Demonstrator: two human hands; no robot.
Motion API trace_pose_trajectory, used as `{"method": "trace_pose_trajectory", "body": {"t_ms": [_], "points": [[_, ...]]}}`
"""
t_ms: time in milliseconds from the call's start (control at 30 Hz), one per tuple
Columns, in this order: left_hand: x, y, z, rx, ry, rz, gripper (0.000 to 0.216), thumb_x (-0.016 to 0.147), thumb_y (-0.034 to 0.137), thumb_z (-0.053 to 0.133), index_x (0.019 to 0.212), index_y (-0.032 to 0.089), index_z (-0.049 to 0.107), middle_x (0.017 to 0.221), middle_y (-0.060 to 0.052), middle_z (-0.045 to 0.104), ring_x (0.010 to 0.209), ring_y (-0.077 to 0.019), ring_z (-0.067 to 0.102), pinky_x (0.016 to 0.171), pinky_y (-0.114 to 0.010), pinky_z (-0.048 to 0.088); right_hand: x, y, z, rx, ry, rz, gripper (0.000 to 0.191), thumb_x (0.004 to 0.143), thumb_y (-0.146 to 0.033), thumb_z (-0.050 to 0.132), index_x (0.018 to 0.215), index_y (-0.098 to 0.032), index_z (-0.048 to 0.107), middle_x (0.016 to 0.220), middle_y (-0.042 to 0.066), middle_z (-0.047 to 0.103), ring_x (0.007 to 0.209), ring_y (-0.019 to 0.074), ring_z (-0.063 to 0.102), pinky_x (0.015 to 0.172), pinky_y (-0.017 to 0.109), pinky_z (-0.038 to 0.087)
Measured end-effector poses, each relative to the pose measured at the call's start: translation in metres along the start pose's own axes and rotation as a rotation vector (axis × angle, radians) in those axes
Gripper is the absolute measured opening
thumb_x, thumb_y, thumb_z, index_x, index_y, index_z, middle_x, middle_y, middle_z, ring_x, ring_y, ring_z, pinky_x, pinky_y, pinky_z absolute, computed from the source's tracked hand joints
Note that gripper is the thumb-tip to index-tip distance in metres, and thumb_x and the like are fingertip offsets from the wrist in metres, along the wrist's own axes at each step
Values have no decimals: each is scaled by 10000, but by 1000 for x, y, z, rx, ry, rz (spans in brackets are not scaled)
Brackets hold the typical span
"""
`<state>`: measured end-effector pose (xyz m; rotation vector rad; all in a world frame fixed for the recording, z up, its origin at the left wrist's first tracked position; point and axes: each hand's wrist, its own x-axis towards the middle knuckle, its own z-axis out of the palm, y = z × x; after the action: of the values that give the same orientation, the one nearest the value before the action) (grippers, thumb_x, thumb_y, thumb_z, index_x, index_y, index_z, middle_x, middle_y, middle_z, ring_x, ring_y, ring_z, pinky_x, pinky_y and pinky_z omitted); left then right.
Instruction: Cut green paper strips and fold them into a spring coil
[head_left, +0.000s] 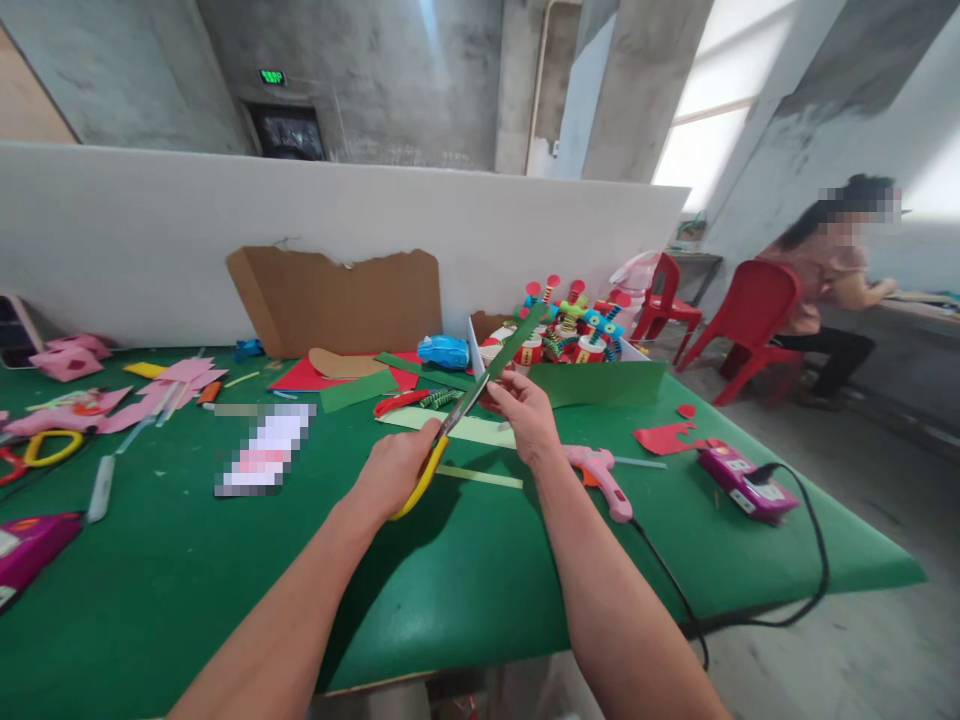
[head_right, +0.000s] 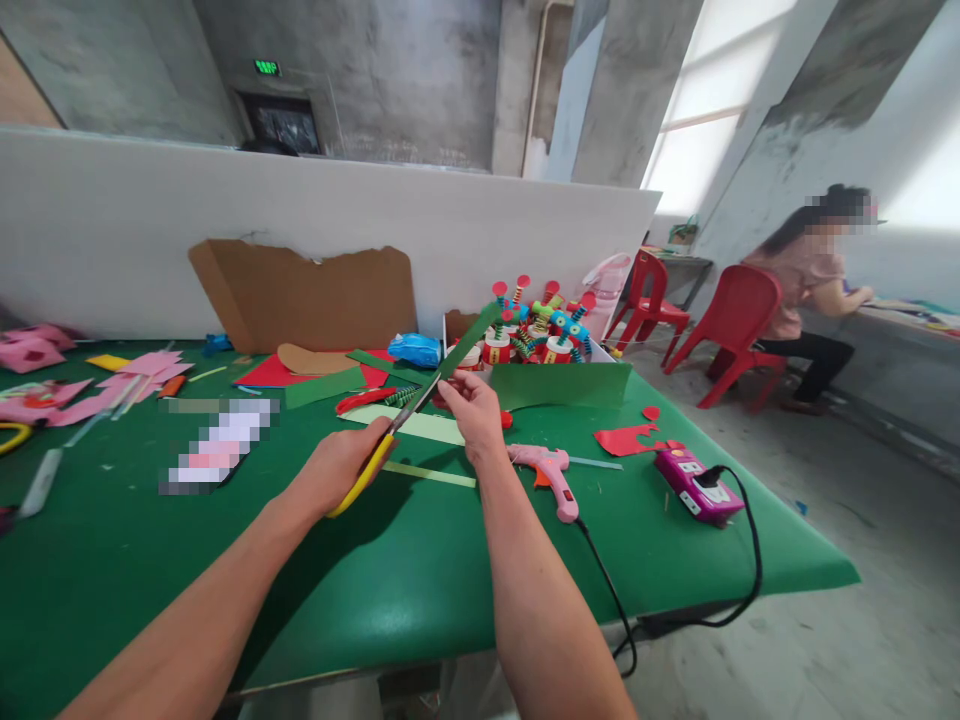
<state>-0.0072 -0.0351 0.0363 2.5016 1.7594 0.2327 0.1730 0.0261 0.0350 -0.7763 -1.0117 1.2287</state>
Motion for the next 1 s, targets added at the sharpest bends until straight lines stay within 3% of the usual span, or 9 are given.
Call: {"method": "trace_pose_trajectory", "body": {"t_ms": [233,633,1000], "points": [[0,2,-2,40,-34,19,215,931,304,310,1040,209,469,817,-86,673,742,-262,651,612,-299,402,4,-2,-8,24,29,-43,297,567,-323,793,799,-198,657,694,-29,677,617,113,630,655,267,558],[0,3,-4,80,-29,11,224,928,286,320,1082,192,455,846,-90,684,755,-259,659,609,-300,410,3,6,-5,-51,-58,-20,344,587,-337,780,879,-197,664,658,-40,642,634,132,633,709,302,558],[1,3,-3,67,-32,4,246,935,284,302,1101,195,461,823,-95,678,741,-269,655,626,-315,421,0,5,-3,-54,-56,-8,334,589,-337,770,875,-200,665,666,-38,644,634,134,636,720,308,559]]}}
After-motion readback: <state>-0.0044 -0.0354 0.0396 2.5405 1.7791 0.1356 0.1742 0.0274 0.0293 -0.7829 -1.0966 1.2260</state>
